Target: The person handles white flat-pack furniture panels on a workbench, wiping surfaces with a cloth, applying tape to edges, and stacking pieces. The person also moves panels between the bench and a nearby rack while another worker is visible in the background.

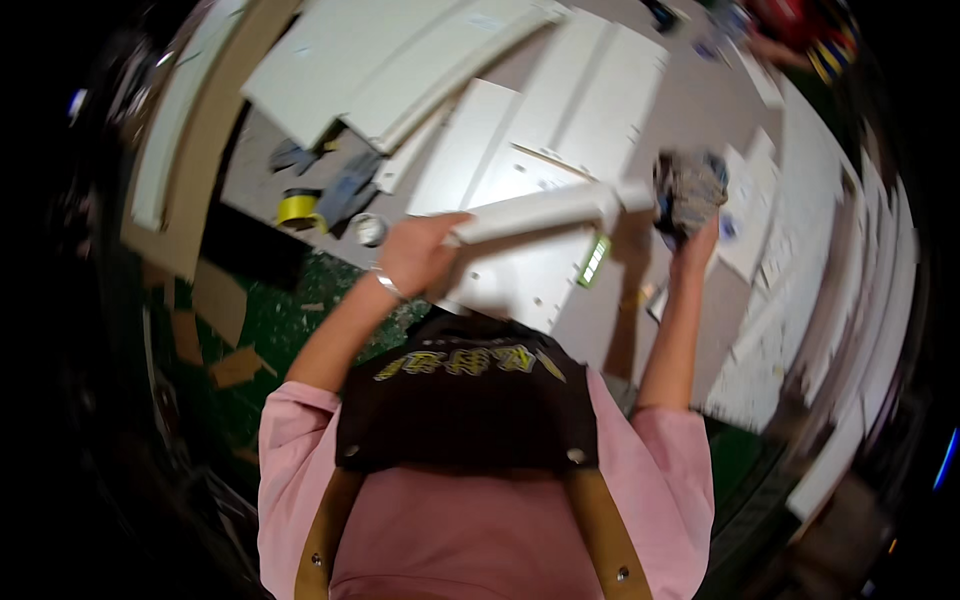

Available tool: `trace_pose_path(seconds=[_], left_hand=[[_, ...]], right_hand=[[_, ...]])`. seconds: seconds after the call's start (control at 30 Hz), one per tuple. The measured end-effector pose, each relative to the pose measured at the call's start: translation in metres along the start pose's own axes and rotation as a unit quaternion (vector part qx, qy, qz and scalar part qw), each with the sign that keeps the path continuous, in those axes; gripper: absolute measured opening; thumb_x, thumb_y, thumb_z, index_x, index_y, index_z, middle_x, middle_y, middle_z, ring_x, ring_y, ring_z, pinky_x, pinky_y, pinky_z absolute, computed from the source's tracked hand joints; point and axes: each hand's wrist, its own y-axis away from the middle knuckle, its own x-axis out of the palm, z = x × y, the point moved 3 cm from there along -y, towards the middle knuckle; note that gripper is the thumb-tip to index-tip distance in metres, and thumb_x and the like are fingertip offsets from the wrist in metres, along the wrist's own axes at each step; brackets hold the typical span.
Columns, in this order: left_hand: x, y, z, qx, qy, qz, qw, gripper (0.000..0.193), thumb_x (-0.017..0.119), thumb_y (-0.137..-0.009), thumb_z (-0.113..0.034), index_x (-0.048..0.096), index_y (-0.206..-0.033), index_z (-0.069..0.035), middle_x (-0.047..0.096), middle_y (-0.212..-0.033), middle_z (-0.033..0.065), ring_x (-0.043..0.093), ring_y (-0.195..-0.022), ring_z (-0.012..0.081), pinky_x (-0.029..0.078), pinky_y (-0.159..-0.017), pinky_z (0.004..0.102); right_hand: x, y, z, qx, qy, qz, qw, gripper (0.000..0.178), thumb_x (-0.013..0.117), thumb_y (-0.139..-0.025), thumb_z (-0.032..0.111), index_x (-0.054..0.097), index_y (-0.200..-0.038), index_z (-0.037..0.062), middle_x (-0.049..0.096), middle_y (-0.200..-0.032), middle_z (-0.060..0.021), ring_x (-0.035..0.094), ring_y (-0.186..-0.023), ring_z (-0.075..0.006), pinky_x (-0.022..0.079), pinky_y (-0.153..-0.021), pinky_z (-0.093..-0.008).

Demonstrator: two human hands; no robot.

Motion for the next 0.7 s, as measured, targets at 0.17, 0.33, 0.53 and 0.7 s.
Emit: trace_pose_path(seconds=[0.17,0.33,0.53,0.7], left_hand=[[0.038,-0.003,0.084,-0.242,0.392,0.075,0.884,0.04,0.063,-0.086,-0.03,0.058,-0.109,0.003,0.064,-0.079,0.0044,0.06,-0.065,0.011,0.049,-0.06,0.0262],[0.103,0.035,0.128,-0.366,0.557,0.081,0.741,0.04,0.048,-0.095,-0.039,0.057,-0.107,-0.002,0.06,-0.074,0.0002,0.053,-0.053,0.0059,0.041,-0.043,0.0207],[0.128,0.063,0.111,-0.445,0.586,-0.076,0.673,0.048,0.038,-0.097,-0.045,0.054,-0.113,-0.003,0.062,-0.083,0.0031,0.062,-0.062,0.0106,0.049,-0.046,0.0229],[0.133,0.067,0.107,-0.392,0.621,0.022,0.678,0.042,0.045,-0.097,-0.038,0.054,-0.112,0.0,0.062,-0.084,0.0033,0.059,-0.061,0.0069,0.047,-0.045,0.0202]], right_hand=[[0.004,0.044,0.033,0.023,0.056,0.061,0.996,0.044,0.05,-0.089,0.02,0.046,-0.127,-0.0023,0.056,-0.121,-0.0155,0.057,-0.108,-0.0258,0.045,-0.094,-0.0356],[0.066,0.138,-0.023,0.009,0.355,0.222,0.908,0.056,0.061,-0.073,0.012,0.047,-0.126,-0.0005,0.05,-0.127,-0.0206,0.049,-0.117,-0.0323,0.037,-0.101,-0.0368],[0.145,0.179,-0.089,-0.267,0.407,0.49,0.723,0.046,0.063,-0.063,0.01,0.06,-0.108,0.017,0.053,-0.123,-0.0109,0.054,-0.105,-0.0325,0.045,-0.076,-0.0424],[0.125,0.042,-0.109,-0.271,0.532,0.207,0.775,0.035,0.056,-0.067,0.015,0.063,-0.101,0.0109,0.061,-0.097,-0.0128,0.055,-0.087,-0.0322,0.046,-0.075,-0.0442]])
